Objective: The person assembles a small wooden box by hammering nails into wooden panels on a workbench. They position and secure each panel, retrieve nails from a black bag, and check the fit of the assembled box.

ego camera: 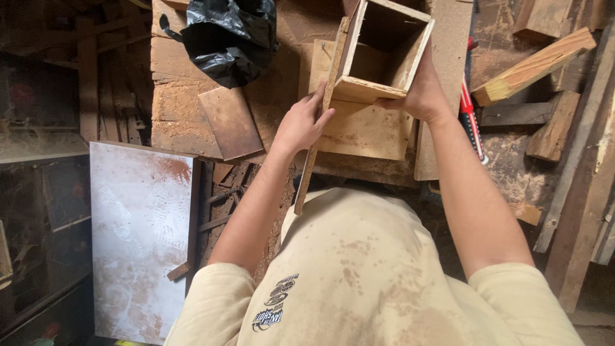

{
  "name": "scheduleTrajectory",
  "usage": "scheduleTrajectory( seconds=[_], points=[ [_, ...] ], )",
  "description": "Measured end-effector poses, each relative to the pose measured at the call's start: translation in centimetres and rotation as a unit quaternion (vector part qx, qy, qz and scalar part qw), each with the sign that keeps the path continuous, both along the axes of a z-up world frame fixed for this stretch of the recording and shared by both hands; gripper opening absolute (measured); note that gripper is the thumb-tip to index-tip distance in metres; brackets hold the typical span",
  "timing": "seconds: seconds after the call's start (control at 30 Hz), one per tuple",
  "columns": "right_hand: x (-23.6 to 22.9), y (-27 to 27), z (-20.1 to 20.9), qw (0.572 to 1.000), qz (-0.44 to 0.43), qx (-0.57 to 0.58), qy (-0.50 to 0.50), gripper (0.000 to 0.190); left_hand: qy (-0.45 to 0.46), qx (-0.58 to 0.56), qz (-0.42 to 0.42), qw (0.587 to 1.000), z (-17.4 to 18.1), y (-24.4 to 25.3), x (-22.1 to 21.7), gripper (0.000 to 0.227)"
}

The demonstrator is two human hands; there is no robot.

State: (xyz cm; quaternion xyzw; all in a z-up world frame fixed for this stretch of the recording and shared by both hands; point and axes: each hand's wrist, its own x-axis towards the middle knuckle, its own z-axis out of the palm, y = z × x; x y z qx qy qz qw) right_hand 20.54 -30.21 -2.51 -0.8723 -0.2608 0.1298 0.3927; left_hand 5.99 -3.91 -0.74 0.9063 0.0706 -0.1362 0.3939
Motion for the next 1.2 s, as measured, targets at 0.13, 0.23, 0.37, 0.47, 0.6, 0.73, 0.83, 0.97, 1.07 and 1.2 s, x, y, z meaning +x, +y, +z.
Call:
scheduleTrajectory(
  seconds=[0.13, 0.23, 0.37, 0.47, 0.6, 0.73, 0.83, 0.97, 1.07, 1.2],
  points=[
    [0.0, 0.1, 1.3, 0.998, 0.018, -0.048, -0.026, 0.160, -0.101, 0.018, -0.006, 0.995, 0.3, 0.1, 0.8, 0.072],
    [-0.4, 0.2, 2.4, 0.999, 0.010, -0.042, 0.001, 0.157, -0.099, 0.017, 0.011, 0.995, 0.8, -0.3, 1.7, 0.070],
    [-1.1, 0.5, 3.3, 0.990, -0.028, 0.056, 0.128, 0.162, -0.069, -0.017, 0.037, 0.997, 1.9, -1.3, 2.7, 0.083],
    [-1.9, 0.7, 3.6, 0.947, -0.092, 0.159, 0.263, 0.152, -0.028, -0.038, 0.053, 0.997, 2.1, -1.6, 2.9, 0.086],
    [-2.9, 0.5, 3.9, 0.915, -0.132, 0.208, 0.321, 0.150, -0.107, -0.078, 0.044, 0.990, 1.2, -1.5, 3.4, 0.093],
    [-3.9, 0.4, 3.5, 0.941, -0.114, 0.174, 0.266, 0.151, -0.161, -0.107, 0.024, 0.981, -0.4, -1.3, 4.2, 0.101],
    [-4.5, 0.1, 2.7, 0.982, -0.054, 0.104, 0.147, 0.149, -0.184, -0.120, 0.009, 0.976, -1.6, -2.0, 4.5, 0.102],
    [-4.8, 0.2, 1.1, 0.980, -0.029, 0.140, 0.140, 0.147, -0.149, -0.101, 0.026, 0.983, -2.6, -2.7, 4.4, 0.106],
    [-4.7, -0.1, 0.5, 0.981, -0.020, 0.137, 0.137, 0.145, -0.154, -0.123, 0.024, 0.980, -2.9, -2.9, 4.3, 0.105],
    [-4.3, 0.2, 0.4, 0.983, -0.026, 0.118, 0.139, 0.144, -0.180, -0.135, 0.019, 0.974, -2.8, -2.7, 4.2, 0.103]
  ],
)
